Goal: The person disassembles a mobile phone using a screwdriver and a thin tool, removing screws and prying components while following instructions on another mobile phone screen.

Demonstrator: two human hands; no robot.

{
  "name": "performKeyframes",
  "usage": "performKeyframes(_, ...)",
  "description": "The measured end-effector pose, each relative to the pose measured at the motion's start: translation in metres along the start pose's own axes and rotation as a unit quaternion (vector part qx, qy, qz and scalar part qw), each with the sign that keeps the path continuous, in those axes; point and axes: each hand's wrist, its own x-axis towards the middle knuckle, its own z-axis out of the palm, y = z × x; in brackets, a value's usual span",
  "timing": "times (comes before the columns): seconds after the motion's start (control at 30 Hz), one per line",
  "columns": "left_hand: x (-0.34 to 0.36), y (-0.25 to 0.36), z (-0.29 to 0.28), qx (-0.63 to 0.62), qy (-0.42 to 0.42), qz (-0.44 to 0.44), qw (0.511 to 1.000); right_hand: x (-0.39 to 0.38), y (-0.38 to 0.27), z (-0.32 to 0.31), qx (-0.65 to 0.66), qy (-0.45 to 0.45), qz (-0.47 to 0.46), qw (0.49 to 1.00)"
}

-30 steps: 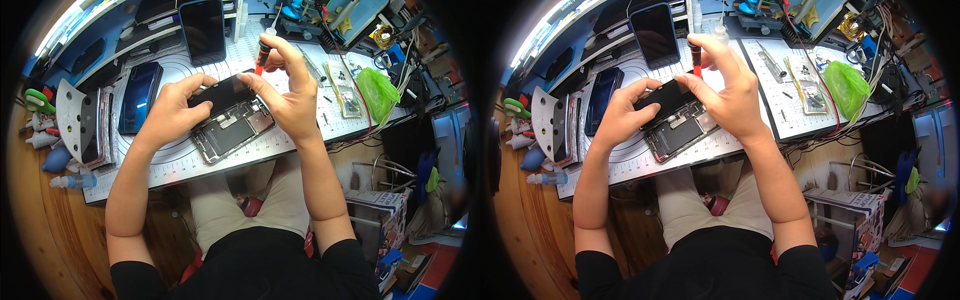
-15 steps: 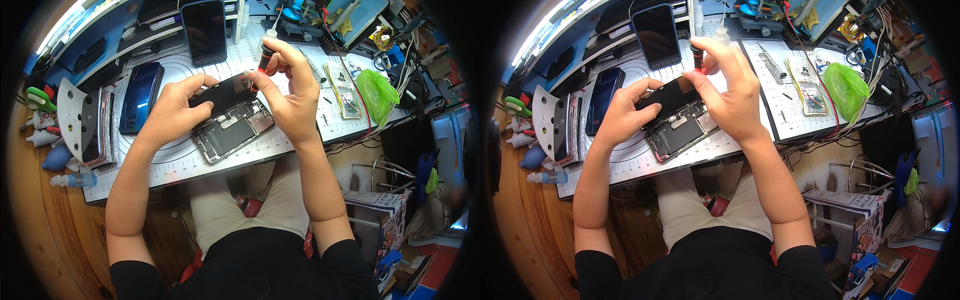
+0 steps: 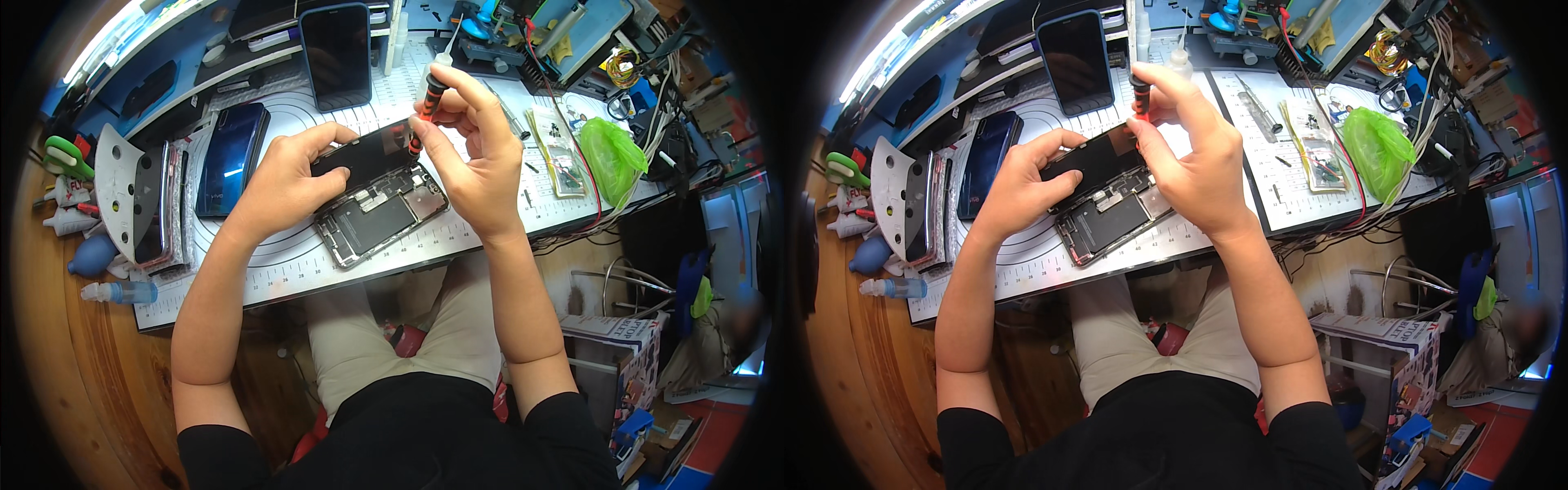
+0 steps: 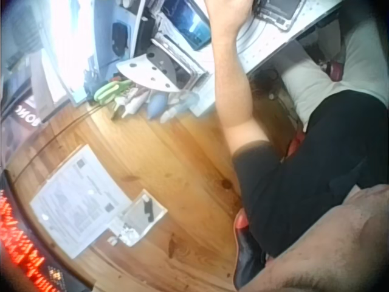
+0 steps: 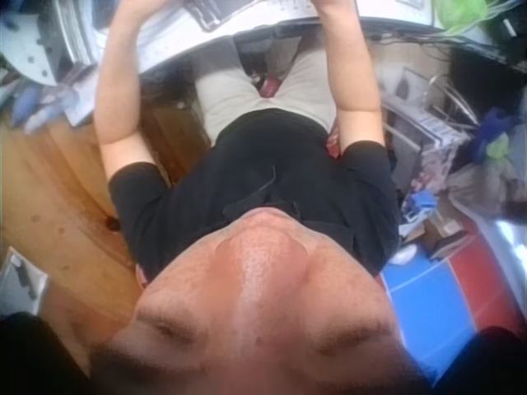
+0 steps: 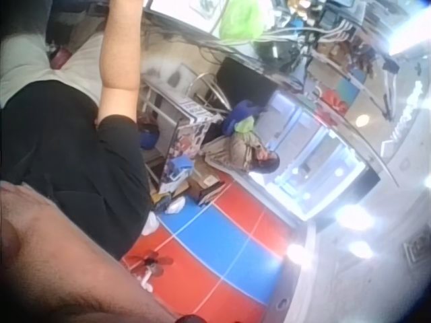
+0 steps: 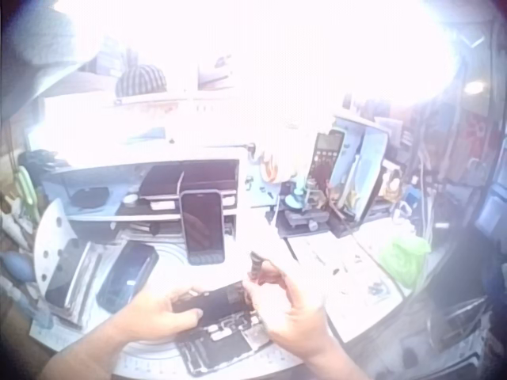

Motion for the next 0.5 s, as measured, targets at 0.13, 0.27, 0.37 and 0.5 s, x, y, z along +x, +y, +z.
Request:
performKeyframes(0.13,0.0009,0.0005,-0.0013,0.012,-0.008,-0.005,1.000,0.0018,-0.0016,-0.0016,-0.027,0.007,-0.027,0.999)
performKeyframes(0.27,0.0008,0.0012,0.0001,-0.001,-0.002,0.017,1.000,0.0004,-0.0016,0.0013,0.005,0.037,-0.013,0.999)
performKeyframes(0.37,0.0011,-0.0007,-0.0006,-0.003,-0.005,0.008,1.000,-0.0013,-0.0002,-0.0003,-0.030,0.026,-0.024,0.999)
performKeyframes(0.5,0.0007,-0.0009,-0.0005,-0.001,0.001,0.010,1.000,-0.0042,-0.0053,-0.0041,0.046,-0.012,0.033,0.998)
